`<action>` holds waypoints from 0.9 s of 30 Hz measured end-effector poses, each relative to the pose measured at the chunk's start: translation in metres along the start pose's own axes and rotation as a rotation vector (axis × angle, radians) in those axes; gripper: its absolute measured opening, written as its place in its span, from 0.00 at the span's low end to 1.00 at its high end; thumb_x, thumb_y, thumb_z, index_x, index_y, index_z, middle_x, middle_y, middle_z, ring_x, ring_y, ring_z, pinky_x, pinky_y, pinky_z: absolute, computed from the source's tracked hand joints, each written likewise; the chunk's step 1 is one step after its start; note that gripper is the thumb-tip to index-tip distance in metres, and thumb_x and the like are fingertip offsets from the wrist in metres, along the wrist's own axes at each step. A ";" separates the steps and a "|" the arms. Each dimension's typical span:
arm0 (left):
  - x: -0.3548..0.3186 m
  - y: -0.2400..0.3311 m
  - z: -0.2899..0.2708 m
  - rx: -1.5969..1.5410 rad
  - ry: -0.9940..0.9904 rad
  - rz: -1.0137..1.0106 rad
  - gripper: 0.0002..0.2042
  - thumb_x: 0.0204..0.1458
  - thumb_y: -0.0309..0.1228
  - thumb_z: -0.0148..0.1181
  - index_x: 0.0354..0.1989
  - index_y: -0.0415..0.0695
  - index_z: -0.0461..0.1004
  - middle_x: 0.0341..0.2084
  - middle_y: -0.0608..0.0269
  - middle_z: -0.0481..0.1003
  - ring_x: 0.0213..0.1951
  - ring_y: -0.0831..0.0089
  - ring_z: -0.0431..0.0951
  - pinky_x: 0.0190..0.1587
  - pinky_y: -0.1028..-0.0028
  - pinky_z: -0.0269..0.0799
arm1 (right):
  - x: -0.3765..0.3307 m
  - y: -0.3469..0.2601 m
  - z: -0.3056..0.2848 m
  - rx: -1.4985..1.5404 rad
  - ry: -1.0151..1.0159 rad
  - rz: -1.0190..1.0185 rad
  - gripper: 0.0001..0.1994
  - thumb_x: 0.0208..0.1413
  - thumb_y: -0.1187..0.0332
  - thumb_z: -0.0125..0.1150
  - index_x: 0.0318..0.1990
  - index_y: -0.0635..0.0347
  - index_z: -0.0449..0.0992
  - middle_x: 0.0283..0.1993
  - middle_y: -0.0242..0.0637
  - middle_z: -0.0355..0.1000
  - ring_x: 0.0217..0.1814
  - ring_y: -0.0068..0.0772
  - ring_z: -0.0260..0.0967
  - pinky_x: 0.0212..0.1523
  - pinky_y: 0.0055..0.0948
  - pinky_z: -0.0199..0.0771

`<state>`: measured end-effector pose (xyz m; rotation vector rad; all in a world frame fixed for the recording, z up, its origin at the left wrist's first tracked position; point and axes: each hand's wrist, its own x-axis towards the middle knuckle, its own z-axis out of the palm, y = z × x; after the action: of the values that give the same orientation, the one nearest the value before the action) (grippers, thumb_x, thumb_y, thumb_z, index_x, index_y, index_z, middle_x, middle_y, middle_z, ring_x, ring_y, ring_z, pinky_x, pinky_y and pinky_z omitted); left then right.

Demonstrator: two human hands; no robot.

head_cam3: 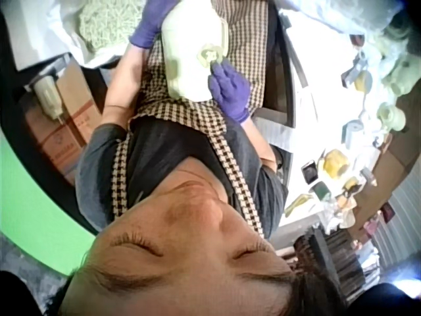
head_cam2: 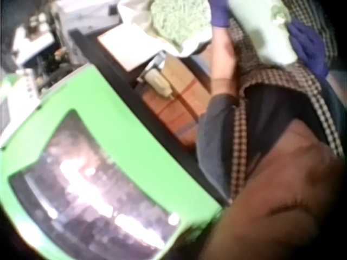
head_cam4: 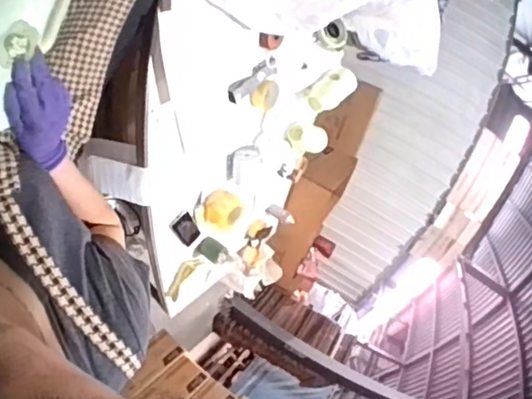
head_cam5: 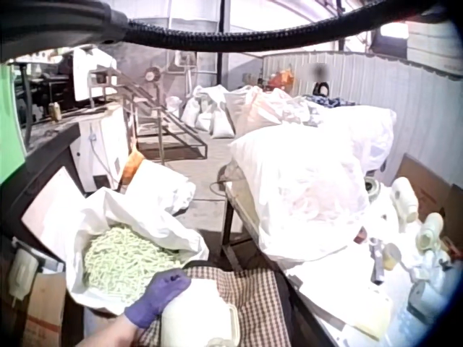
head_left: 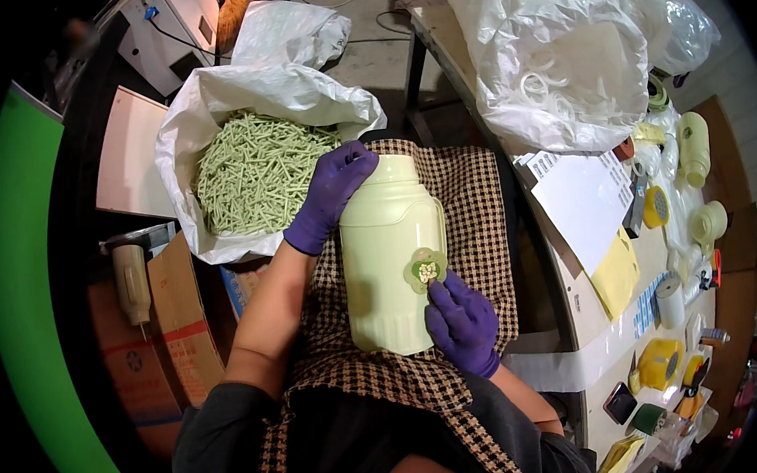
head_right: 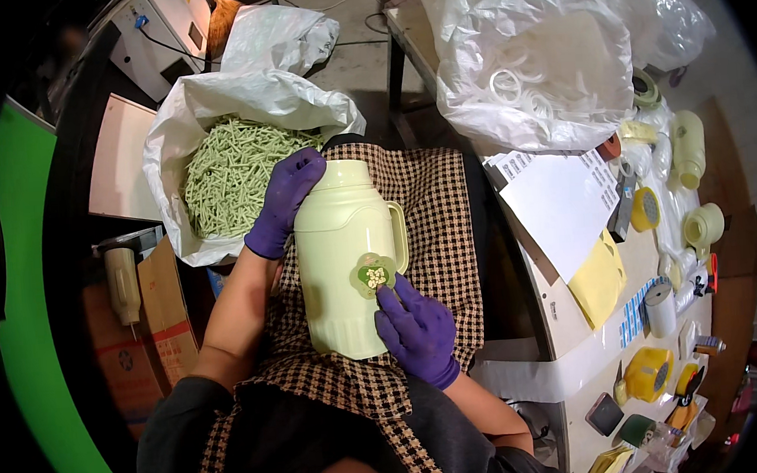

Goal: The person applies adhesive labels to the exterior of plastic jugs, inserts plastic rings or seals into the jug openings, and places the labeled jugs into a cardboard shipping box.

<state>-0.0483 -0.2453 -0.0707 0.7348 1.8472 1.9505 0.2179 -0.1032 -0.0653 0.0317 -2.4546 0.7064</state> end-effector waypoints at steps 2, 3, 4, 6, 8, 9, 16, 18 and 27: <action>-0.001 0.001 0.001 0.009 -0.002 -0.007 0.09 0.62 0.32 0.60 0.34 0.39 0.76 0.27 0.71 0.73 0.32 0.84 0.69 0.37 0.78 0.67 | -0.001 -0.001 0.000 -0.011 0.001 0.001 0.22 0.51 0.69 0.70 0.56 0.53 0.80 0.59 0.43 0.77 0.32 0.30 0.71 0.35 0.28 0.73; -0.001 0.001 0.001 0.015 -0.005 0.000 0.09 0.62 0.32 0.60 0.34 0.39 0.76 0.27 0.71 0.73 0.32 0.85 0.69 0.37 0.78 0.67 | -0.002 -0.001 0.000 -0.010 -0.014 0.020 0.22 0.51 0.69 0.70 0.56 0.53 0.80 0.58 0.42 0.77 0.32 0.30 0.71 0.35 0.28 0.73; -0.001 0.001 0.002 0.009 -0.007 0.026 0.09 0.62 0.32 0.60 0.34 0.39 0.77 0.27 0.71 0.73 0.32 0.85 0.69 0.37 0.78 0.67 | -0.002 0.000 -0.001 -0.016 -0.003 0.004 0.22 0.51 0.69 0.70 0.56 0.53 0.80 0.59 0.42 0.77 0.32 0.30 0.72 0.35 0.28 0.73; 0.001 0.002 0.002 0.024 0.003 0.000 0.09 0.62 0.32 0.61 0.34 0.39 0.77 0.27 0.71 0.73 0.32 0.85 0.69 0.37 0.78 0.67 | -0.001 0.001 -0.001 -0.007 0.007 -0.011 0.23 0.51 0.69 0.70 0.57 0.53 0.80 0.59 0.42 0.77 0.32 0.30 0.72 0.35 0.28 0.73; 0.002 0.005 0.003 0.035 -0.001 -0.014 0.09 0.62 0.32 0.60 0.35 0.39 0.77 0.28 0.71 0.74 0.33 0.84 0.70 0.38 0.78 0.68 | -0.002 0.001 -0.002 -0.031 -0.016 -0.001 0.23 0.52 0.69 0.70 0.58 0.53 0.79 0.55 0.41 0.78 0.33 0.30 0.73 0.34 0.29 0.73; 0.002 0.006 0.004 0.044 -0.012 -0.023 0.08 0.62 0.32 0.60 0.36 0.39 0.77 0.30 0.70 0.75 0.34 0.84 0.71 0.39 0.78 0.69 | -0.002 0.000 -0.004 -0.034 -0.025 0.001 0.23 0.52 0.68 0.69 0.58 0.53 0.79 0.54 0.41 0.78 0.33 0.31 0.73 0.34 0.29 0.73; -0.013 0.016 0.011 -0.422 -0.169 -0.260 0.20 0.57 0.40 0.66 0.51 0.40 0.70 0.45 0.61 0.74 0.46 0.75 0.75 0.52 0.73 0.73 | -0.014 0.026 -0.052 0.007 -0.233 0.332 0.26 0.59 0.64 0.66 0.65 0.55 0.73 0.38 0.39 0.73 0.33 0.37 0.73 0.32 0.35 0.74; -0.016 0.028 -0.002 -0.463 -0.246 -0.299 0.22 0.52 0.37 0.71 0.50 0.42 0.69 0.43 0.62 0.74 0.46 0.74 0.75 0.52 0.73 0.72 | -0.006 0.075 -0.084 -0.263 -0.051 0.243 0.24 0.60 0.64 0.65 0.63 0.54 0.74 0.37 0.41 0.73 0.33 0.39 0.73 0.32 0.37 0.74; -0.081 0.157 -0.080 0.310 0.102 0.466 0.22 0.30 0.45 0.78 0.24 0.45 0.72 0.57 0.35 0.69 0.55 0.43 0.75 0.57 0.50 0.73 | 0.069 0.211 -0.156 -0.740 0.146 0.014 0.23 0.50 0.68 0.72 0.56 0.47 0.79 0.52 0.41 0.74 0.54 0.47 0.73 0.54 0.43 0.72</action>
<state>-0.0162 -0.3705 0.0733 1.2801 2.2275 2.0121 0.2058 0.1642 -0.0210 -0.3094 -2.4247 -0.2175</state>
